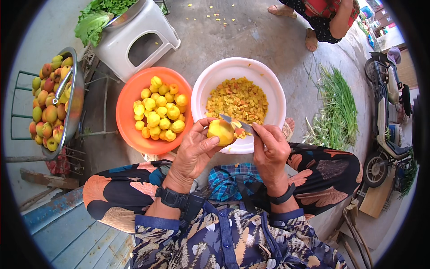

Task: Peeling and slicing small yellow and red fruits into a bowl.

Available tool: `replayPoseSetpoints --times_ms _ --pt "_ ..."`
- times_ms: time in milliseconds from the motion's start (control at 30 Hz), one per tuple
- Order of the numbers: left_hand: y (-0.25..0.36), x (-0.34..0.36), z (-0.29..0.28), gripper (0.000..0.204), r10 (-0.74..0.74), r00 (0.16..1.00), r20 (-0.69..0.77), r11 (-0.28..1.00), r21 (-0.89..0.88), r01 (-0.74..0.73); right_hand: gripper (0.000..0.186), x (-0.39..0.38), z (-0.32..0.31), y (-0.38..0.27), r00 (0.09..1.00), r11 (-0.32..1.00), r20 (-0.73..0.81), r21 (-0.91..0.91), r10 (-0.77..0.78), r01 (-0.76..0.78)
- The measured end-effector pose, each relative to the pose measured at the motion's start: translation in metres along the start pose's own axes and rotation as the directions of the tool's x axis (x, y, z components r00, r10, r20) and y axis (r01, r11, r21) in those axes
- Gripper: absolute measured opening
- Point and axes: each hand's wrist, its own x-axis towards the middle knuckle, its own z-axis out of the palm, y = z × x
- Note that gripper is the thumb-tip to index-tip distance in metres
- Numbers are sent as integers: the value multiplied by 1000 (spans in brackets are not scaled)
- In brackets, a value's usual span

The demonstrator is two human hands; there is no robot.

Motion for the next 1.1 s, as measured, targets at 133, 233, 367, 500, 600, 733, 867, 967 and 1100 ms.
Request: replayPoseSetpoints --times_ms 133,233,367,500,600,733,867,967,1100 --pt "4 -1 -3 58 3 996 89 993 -116 8 37 0 1 -22 986 981 20 101 -168 165" --pt "2 1 6 50 -29 999 38 990 -136 34 42 -2 2 -24 944 943 58 89 -326 320" --pt "0 1 0 46 -39 997 61 986 -157 48 40 -4 5 -22 939 938 24 52 -344 342" --pt "-2 0 -4 77 -57 996 72 998 0 57 39 -3 2 -18 932 933 39 33 -360 359" --pt "-9 0 -9 85 -79 997 19 996 -33 79 39 -4 4 -17 928 929 43 5 -369 369" --pt "-13 -1 -13 81 -68 997 35 995 -76 71 40 -4 4 -17 927 928 44 -5 -373 374" --pt "-18 -3 -12 58 -58 997 45 966 -249 67 40 -3 2 -17 924 924 54 -37 -378 380" --pt "-19 -1 -12 57 -34 991 129 946 -316 73 39 -3 3 -15 936 934 41 -64 -350 352" --pt "-10 1 -4 49 -52 993 104 959 -272 78 31 0 3 -8 956 949 -6 -120 -295 292"
